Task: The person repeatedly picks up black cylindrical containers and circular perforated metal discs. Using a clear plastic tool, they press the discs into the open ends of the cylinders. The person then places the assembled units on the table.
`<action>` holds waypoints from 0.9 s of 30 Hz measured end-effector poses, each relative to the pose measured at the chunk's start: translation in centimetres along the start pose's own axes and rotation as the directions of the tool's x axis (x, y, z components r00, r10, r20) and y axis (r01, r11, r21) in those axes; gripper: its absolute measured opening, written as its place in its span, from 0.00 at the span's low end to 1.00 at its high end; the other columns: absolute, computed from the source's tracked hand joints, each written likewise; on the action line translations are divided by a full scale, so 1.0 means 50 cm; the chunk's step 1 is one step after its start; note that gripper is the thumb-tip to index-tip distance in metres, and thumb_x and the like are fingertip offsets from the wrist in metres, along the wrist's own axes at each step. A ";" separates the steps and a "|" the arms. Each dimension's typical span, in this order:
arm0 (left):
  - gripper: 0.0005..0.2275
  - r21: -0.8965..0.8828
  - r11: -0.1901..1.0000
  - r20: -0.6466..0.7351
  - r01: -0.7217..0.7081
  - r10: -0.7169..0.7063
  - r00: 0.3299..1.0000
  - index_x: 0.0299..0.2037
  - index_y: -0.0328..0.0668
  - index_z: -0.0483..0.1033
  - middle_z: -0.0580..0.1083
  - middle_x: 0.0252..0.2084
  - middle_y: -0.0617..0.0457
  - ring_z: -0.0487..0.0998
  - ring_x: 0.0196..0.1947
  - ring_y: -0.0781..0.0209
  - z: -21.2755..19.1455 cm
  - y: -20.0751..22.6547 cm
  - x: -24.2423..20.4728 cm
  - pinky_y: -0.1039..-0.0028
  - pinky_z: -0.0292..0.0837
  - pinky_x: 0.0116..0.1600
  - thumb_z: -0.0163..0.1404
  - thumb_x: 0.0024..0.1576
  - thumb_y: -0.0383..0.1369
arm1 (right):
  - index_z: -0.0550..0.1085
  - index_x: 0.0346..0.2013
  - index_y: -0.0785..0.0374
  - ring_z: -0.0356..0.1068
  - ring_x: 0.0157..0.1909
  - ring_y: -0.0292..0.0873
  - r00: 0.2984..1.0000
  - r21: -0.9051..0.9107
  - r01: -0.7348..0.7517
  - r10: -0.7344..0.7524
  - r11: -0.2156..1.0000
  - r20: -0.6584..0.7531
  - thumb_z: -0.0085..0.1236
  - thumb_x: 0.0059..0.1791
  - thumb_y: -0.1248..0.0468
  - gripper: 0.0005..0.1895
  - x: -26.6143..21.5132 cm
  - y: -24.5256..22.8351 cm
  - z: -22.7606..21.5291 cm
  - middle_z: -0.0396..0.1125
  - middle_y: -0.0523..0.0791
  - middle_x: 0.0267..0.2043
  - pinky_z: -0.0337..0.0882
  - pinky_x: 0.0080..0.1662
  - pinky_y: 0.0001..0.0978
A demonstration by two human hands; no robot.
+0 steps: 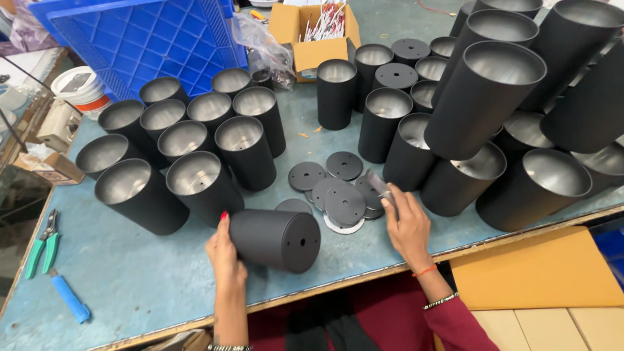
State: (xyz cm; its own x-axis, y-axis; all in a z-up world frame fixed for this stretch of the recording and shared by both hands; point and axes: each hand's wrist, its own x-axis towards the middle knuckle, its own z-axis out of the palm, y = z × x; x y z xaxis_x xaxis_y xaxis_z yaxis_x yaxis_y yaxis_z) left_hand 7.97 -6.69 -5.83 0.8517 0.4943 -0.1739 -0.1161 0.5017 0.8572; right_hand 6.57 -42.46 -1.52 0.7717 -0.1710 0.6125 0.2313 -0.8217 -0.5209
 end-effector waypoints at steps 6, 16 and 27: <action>0.17 0.223 0.975 0.074 -0.012 -0.005 0.997 0.25 0.36 0.75 0.73 0.25 0.56 0.70 0.24 0.69 0.004 -0.003 0.051 0.75 0.64 0.31 0.54 0.62 0.40 | 0.65 0.68 0.69 0.67 0.51 0.50 0.980 0.264 0.113 -0.063 0.958 -0.190 0.42 0.58 0.66 0.23 -0.029 -0.025 -0.007 0.65 0.53 0.50 0.66 0.55 0.40; 0.20 0.365 0.931 0.173 0.015 -0.083 0.981 0.21 0.35 0.69 0.67 0.18 0.56 0.62 0.16 0.68 0.033 0.010 0.109 0.72 0.55 0.22 0.54 0.63 0.40 | 0.70 0.63 0.70 0.68 0.51 0.36 0.930 0.855 -0.363 0.088 0.369 0.357 0.48 0.57 0.64 0.20 -0.054 -0.175 -0.021 0.69 0.44 0.46 0.67 0.57 0.29; 0.18 0.354 0.934 0.131 0.044 -0.096 0.987 0.21 0.35 0.73 0.70 0.19 0.57 0.65 0.17 0.70 0.061 0.024 0.088 0.74 0.60 0.24 0.51 0.63 0.36 | 0.72 0.56 0.72 0.74 0.53 0.39 0.907 0.804 -0.398 0.055 0.443 0.418 0.60 0.49 0.71 0.21 -0.060 -0.243 -0.018 0.66 0.44 0.49 0.77 0.52 0.34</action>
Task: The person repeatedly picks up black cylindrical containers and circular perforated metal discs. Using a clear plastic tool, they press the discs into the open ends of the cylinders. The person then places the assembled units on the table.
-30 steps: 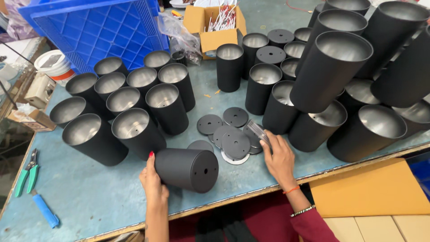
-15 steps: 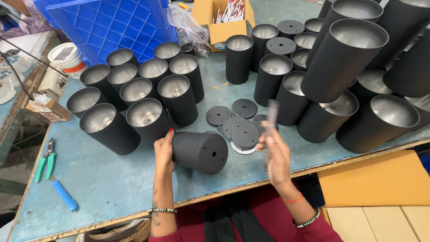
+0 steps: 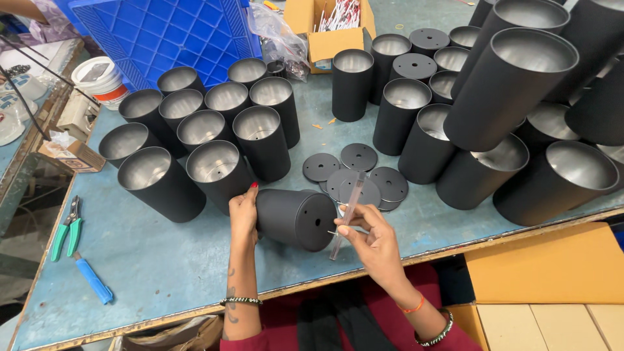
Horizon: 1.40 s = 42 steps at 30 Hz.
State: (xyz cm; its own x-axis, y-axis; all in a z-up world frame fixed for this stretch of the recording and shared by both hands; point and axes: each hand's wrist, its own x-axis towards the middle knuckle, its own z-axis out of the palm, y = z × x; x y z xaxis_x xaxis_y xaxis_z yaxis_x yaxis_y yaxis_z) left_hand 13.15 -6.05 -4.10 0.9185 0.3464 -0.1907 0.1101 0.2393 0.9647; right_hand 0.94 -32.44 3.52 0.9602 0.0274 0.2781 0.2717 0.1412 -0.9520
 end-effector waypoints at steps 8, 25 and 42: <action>0.18 -0.008 1.000 0.038 -0.004 0.004 0.999 0.21 0.35 0.72 0.70 0.20 0.58 0.65 0.19 0.70 0.009 0.005 -0.005 0.74 0.60 0.26 0.50 0.63 0.37 | 0.75 0.56 0.69 0.74 0.46 0.38 0.998 -0.272 0.063 -0.065 0.960 0.001 0.64 0.46 0.70 0.22 -0.003 -0.026 -0.003 0.68 0.44 0.44 0.79 0.48 0.32; 0.22 0.494 0.853 0.007 -0.167 0.188 0.982 0.20 0.29 0.70 0.66 0.16 0.48 0.65 0.19 0.63 0.046 0.019 0.008 0.63 0.64 0.31 0.51 0.60 0.42 | 0.66 0.65 0.72 0.68 0.37 0.53 0.883 -0.699 0.464 -0.345 0.544 0.318 0.61 0.47 0.68 0.32 0.001 -0.034 0.013 0.65 0.51 0.39 0.69 0.40 0.41; 0.24 0.531 0.829 0.027 -0.177 0.191 0.981 0.21 0.28 0.68 0.68 0.18 0.41 0.68 0.21 0.54 0.011 -0.019 0.045 0.59 0.66 0.33 0.48 0.63 0.45 | 0.65 0.65 0.74 0.67 0.38 0.52 0.722 -0.564 0.691 -0.394 0.451 0.568 0.65 0.45 0.68 0.35 0.054 -0.031 -0.008 0.66 0.52 0.42 0.69 0.41 0.42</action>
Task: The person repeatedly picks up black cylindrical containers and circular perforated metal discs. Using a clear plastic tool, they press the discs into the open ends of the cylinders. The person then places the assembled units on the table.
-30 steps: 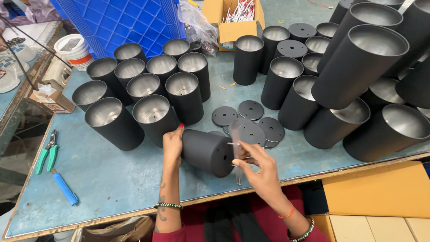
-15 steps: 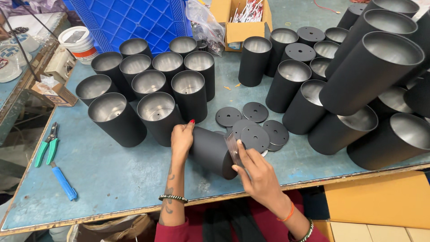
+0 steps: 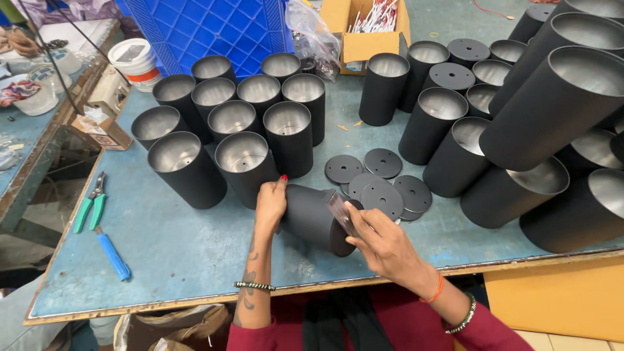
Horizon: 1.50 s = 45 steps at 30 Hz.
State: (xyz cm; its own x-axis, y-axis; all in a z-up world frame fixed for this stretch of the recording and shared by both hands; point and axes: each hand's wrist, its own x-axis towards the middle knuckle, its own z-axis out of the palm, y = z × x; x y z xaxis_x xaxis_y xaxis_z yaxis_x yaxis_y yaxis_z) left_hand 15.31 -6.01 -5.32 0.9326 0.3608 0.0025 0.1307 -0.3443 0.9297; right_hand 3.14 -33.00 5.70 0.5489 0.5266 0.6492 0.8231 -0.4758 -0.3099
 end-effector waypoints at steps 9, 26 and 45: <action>0.23 0.092 0.996 0.005 0.021 -0.021 1.000 0.24 0.27 0.71 0.71 0.21 0.39 0.73 0.22 0.50 0.021 0.021 0.015 0.59 0.68 0.36 0.46 0.62 0.44 | 0.63 0.67 0.75 0.68 0.30 0.54 0.943 -0.091 -0.216 0.184 0.972 -0.276 0.51 0.54 0.62 0.29 0.020 0.003 0.076 0.65 0.55 0.42 0.69 0.34 0.42; 0.23 -0.020 0.999 0.339 0.047 -0.038 0.940 0.19 0.32 0.68 0.61 0.15 0.57 0.59 0.17 0.66 0.005 0.005 0.049 0.66 0.58 0.25 0.45 0.64 0.42 | 0.71 0.60 0.70 0.64 0.33 0.38 0.770 -0.370 0.615 -0.632 0.696 0.090 0.59 0.55 0.55 0.25 0.036 0.077 0.042 0.60 0.42 0.37 0.66 0.35 0.30; 0.22 -0.439 0.898 -0.061 0.014 -0.045 0.997 0.21 0.32 0.68 0.63 0.20 0.59 0.59 0.23 0.69 -0.003 -0.049 -0.047 0.69 0.55 0.28 0.46 0.66 0.40 | 0.77 0.57 0.47 0.59 0.43 0.38 0.819 -0.377 0.479 -0.558 0.793 -0.133 0.54 0.55 0.52 0.17 0.010 0.057 0.018 0.59 0.39 0.46 0.61 0.49 0.36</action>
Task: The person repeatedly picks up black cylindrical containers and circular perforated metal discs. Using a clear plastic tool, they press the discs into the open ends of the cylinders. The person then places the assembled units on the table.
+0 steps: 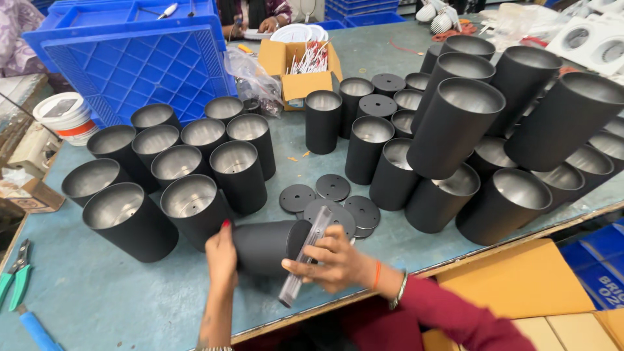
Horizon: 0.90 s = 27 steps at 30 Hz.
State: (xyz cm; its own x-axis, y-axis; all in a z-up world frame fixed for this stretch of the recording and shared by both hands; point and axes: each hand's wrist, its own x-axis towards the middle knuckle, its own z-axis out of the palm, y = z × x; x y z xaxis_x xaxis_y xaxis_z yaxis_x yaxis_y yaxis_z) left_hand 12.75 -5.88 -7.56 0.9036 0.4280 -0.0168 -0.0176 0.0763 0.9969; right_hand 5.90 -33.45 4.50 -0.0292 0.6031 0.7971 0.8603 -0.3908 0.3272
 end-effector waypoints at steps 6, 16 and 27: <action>0.20 -0.221 0.946 -0.280 -0.235 0.170 0.945 0.25 0.36 0.65 0.63 0.23 0.63 0.59 0.25 0.74 0.018 -0.008 -0.148 0.75 0.54 0.29 0.41 0.71 0.39 | 0.80 0.45 0.66 0.62 0.50 0.39 0.418 0.740 -0.653 0.891 0.161 0.176 0.55 0.57 0.59 0.12 -0.063 -0.132 0.046 0.59 0.46 0.47 0.67 0.51 0.32; 0.21 -0.019 0.952 -0.323 -0.306 0.284 0.903 0.28 0.34 0.65 0.58 0.21 0.63 0.54 0.24 0.75 0.075 -0.010 -0.257 0.77 0.46 0.28 0.40 0.72 0.41 | 0.76 0.55 0.66 0.60 0.43 0.33 -0.028 0.628 -0.741 0.947 -0.235 0.321 0.42 0.58 0.55 0.21 -0.110 -0.089 0.092 0.61 0.42 0.42 0.61 0.50 0.22; 0.18 0.135 0.978 -0.057 -0.159 0.168 0.984 0.43 0.25 0.75 0.70 0.21 0.57 0.64 0.24 0.72 0.048 0.070 -0.216 0.76 0.61 0.29 0.47 0.66 0.40 | 0.76 0.59 0.65 0.53 0.35 0.35 -0.046 0.556 -0.805 0.956 -0.206 0.289 0.42 0.58 0.53 0.24 -0.123 -0.087 0.100 0.62 0.41 0.38 0.59 0.41 0.26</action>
